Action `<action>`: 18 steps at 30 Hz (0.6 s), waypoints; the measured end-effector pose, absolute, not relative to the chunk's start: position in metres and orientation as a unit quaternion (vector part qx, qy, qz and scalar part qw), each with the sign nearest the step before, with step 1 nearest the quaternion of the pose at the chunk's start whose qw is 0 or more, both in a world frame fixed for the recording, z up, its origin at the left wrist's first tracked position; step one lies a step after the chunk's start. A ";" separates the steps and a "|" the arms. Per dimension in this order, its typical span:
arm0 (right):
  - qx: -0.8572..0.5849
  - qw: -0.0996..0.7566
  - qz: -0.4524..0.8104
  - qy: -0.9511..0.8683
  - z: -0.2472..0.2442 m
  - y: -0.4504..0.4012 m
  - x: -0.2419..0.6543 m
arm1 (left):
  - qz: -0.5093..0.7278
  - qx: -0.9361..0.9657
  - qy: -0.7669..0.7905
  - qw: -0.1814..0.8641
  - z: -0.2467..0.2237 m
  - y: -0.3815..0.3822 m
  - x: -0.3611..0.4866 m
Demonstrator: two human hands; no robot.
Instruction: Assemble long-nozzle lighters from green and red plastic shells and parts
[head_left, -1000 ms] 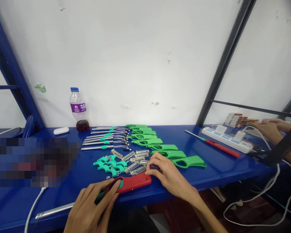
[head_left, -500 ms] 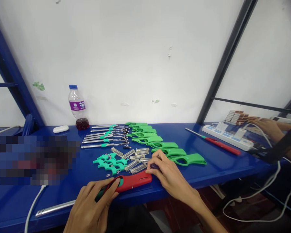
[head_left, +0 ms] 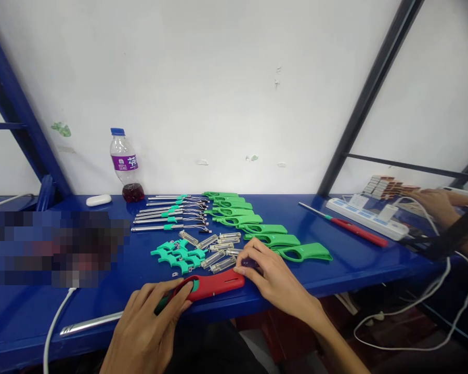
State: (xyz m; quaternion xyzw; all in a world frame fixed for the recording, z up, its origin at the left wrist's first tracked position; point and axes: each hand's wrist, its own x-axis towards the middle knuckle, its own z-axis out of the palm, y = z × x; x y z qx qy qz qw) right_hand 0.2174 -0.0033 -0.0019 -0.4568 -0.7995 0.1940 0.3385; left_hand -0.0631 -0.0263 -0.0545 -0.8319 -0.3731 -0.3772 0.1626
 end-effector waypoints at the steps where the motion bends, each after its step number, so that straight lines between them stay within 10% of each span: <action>1: -0.456 0.338 0.199 -0.799 -0.001 -0.003 0.218 | -0.377 -0.832 -0.373 0.162 -0.054 -0.026 -0.063; 7: -0.495 0.330 0.118 -0.795 0.003 -0.004 0.216 | -0.383 -0.831 -0.369 0.163 -0.053 -0.027 -0.063; 18: -0.506 0.057 -0.050 -0.859 0.035 -0.003 0.193 | -0.393 -0.824 -0.372 0.170 -0.050 -0.027 -0.061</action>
